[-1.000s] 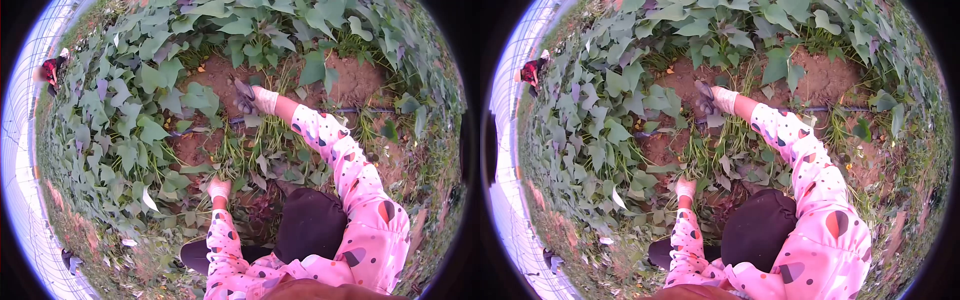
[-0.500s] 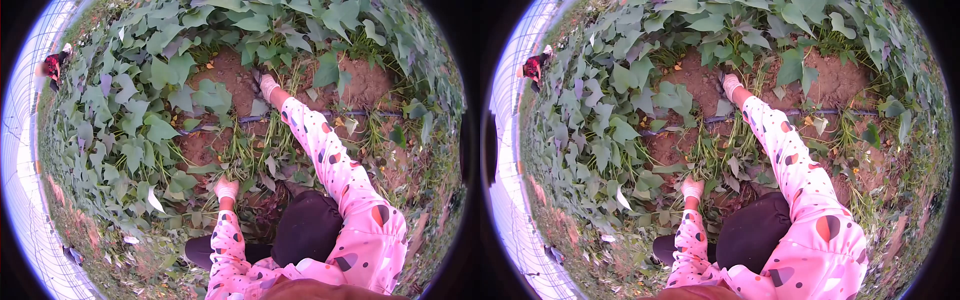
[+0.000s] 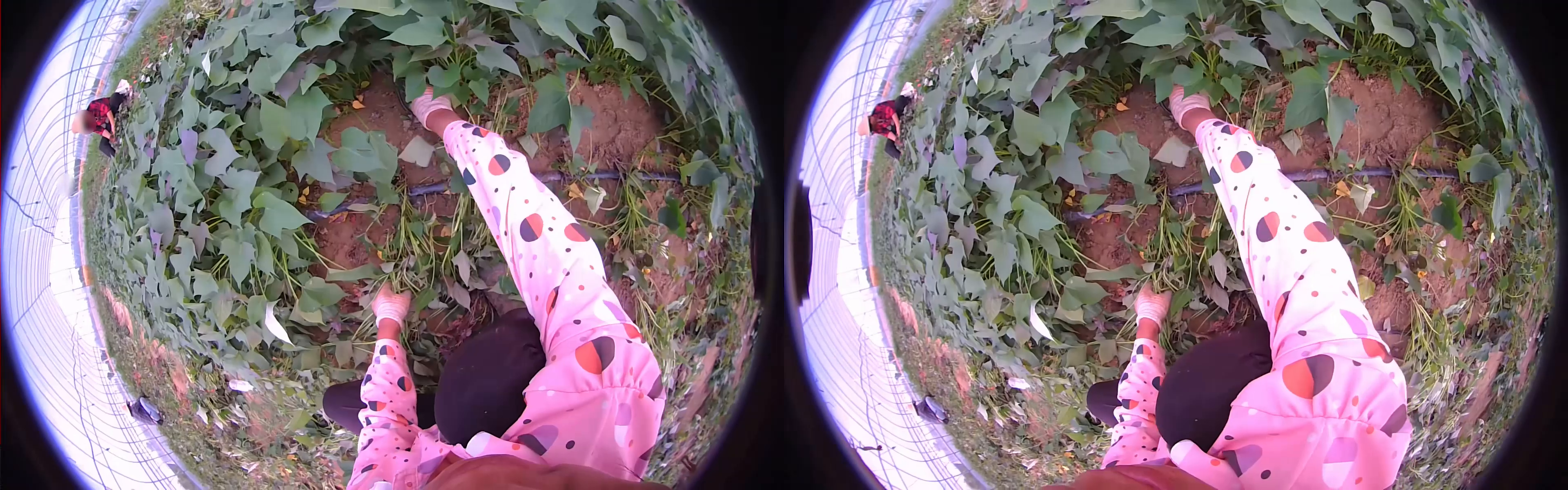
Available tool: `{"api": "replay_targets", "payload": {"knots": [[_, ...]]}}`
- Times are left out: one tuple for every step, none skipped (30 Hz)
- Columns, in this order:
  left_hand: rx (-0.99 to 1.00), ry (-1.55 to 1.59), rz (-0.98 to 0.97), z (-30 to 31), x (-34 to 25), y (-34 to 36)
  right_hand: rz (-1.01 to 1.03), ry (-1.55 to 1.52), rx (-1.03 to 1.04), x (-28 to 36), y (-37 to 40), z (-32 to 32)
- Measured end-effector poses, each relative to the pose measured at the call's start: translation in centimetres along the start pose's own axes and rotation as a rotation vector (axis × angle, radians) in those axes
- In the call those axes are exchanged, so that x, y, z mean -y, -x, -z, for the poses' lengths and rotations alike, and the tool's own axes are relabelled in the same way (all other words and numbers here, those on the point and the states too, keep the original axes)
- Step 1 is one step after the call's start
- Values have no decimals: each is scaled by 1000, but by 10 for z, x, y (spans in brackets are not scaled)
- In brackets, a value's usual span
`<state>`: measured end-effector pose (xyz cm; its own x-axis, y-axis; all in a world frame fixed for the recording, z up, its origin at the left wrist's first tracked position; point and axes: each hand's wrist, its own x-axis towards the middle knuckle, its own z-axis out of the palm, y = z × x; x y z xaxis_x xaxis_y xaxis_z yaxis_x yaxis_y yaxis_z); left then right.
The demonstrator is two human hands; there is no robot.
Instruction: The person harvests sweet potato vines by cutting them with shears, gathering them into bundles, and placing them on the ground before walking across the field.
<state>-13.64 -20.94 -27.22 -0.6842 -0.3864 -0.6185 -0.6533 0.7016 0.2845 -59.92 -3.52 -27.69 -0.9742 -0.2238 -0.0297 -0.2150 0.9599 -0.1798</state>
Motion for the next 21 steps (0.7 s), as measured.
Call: {"api": "replay_targets", "payload": {"knots": [[-50, -11, -30, -2, 4, 1, -58, -70, -28, 5, 2, 9], [-99, -20, -59, -1, 5, 1, -57, -77, -20, -3, -21, -34], [-107, -24, -53, 10, -4, 11, -56, -83, -11, -11, -42, -75], [-117, 153, -69, 31, -26, 37, -55, -90, -7, -4, -35, -71], [-121, 332, -86, 52, -50, 65, -238, -402, -102, 2, -22, -62], [-124, 511, -105, 61, -62, 78, -424, -710, -200, 3, -15, -52], [-316, 581, -293, 56, -55, 83, 34, -51, -157, -8, -11, -42], [-433, 645, -375, 64, -60, 97, 36, -43, -161, -9, 2, -15], [-482, 662, -395, 75, -72, 108, 40, -280, -56, -5, 36, 33], [-530, 679, -413, 86, -80, 116, 42, -515, 51, 1, 75, 70], [-586, 676, -530, 92, -82, 117, 90, -629, 106, 6, 112, 87], [-535, 707, -513, 101, -92, 119, 132, -743, 161, 10, 152, 102], [-485, 737, -494, 110, -103, 120, 209, -785, 194, 19, 196, 120], [-436, 766, -474, 119, -114, 122, 258, -912, 430, 24, 235, 147], [-589, 369, -700, 133, -137, 122, 387, -970, 452, 27, 267, 145], [-730, -45, -906, 139, -153, 120, 520, -1026, 472, 28, 290, 143], [-537, 13, -949, 132, -150, 107, 435, -1142, 601, 26, 303, 162], [-581, 17, -940, 123, -154, 110, 348, -1256, 729, 23, 311, 181], [-449, 165, -843, 105, -142, 102, 359, -1300, 647, 17, 307, 172], [-313, 304, -743, 89, -129, 96, 178, -1245, 711, 8, 297, 183], [-335, 304, -696, 86, -131, 99, -71, -1538, 616, 3, 285, 179]]}}
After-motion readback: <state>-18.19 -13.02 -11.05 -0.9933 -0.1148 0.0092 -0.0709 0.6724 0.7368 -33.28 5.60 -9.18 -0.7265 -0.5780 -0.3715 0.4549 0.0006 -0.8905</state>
